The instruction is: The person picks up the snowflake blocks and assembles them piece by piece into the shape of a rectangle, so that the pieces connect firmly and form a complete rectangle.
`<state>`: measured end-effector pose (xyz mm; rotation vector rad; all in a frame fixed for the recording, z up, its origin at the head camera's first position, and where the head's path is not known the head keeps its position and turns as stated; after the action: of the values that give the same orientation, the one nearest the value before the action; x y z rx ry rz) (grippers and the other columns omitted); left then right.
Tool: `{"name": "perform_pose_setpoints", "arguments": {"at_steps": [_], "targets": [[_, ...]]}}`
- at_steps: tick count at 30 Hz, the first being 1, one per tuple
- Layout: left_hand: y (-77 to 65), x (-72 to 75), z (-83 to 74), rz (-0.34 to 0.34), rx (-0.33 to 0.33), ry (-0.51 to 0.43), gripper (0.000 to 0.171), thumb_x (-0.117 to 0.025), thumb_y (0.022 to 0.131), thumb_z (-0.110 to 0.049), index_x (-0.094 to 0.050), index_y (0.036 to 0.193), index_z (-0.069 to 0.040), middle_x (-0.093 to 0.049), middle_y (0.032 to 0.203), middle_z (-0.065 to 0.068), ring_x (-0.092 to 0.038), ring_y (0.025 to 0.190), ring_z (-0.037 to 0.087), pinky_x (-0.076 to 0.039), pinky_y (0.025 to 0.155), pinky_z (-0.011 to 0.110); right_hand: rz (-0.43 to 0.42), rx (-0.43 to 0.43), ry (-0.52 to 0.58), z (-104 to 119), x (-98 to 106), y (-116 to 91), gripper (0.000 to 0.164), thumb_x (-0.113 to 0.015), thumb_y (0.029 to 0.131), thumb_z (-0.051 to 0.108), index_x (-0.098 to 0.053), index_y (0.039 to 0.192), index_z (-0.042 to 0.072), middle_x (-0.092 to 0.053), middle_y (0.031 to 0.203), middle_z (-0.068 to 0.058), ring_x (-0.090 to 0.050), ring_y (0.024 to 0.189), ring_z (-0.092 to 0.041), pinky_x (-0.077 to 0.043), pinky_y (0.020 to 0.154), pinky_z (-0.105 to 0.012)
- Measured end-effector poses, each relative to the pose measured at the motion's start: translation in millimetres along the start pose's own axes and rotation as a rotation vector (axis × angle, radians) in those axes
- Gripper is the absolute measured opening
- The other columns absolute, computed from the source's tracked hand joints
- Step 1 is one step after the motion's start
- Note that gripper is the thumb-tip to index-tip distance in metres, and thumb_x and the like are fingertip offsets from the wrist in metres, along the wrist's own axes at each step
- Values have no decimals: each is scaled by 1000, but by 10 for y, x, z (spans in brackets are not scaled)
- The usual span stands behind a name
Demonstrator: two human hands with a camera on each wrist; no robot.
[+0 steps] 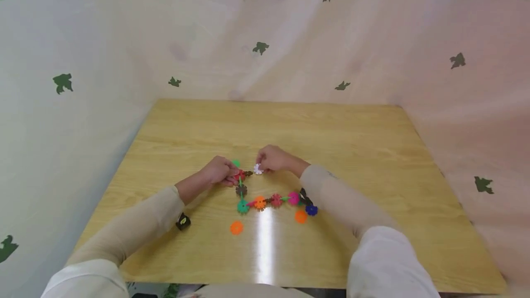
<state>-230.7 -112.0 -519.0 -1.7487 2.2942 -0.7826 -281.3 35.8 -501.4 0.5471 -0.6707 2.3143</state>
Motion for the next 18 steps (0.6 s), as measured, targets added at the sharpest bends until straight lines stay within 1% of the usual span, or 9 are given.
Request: {"name": "perform_pose_setpoints", "arguments": {"at_steps": [4,8,13,18], "targets": [[38,-7,21,-1,3,-10,17,-62,96,2,-67,109,13,-71,76,19,-67,56,16,-62,55,28,20,-5,139,-96,-10,-113,13,-61,94,-6,-67,105,-8,-68,79,-10,-65,65,-15,-61,61,-27],[50,8,14,8,6,-17,17,-61,97,3,-66,109,14,-71,73,17,-67,55,16,-62,54,28,27,-22,223,-96,-24,-138,15,-59,94,-6,-67,106,-9,-69,81,-11,-66,68,-17,-63,65,-30],[59,9,5,10,6,-30,18,-61,97,2,-66,109,14,-71,73,17,-68,56,16,-62,55,28,23,-40,274,-86,-42,-136,15,-57,95,-8,-66,106,-9,-67,83,-13,-66,68,-19,-63,64,-31],[56,0,29,14,-4,-17,19,-62,97,1,-66,111,14,-71,77,18,-68,57,16,-62,56,27,19,-30,280,-113,-80,-120,15,-58,94,-9,-66,106,-9,-68,82,-13,-66,67,-19,-63,64,-31]]}}
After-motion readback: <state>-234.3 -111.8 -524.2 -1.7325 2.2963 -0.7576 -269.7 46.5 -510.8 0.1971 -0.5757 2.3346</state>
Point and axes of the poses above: each hand's wrist, its own y-axis towards the middle knuckle, its own x-axis out of the back of the hand, z = x × y, the point moved 9 cm from there along y, towards the middle knuckle
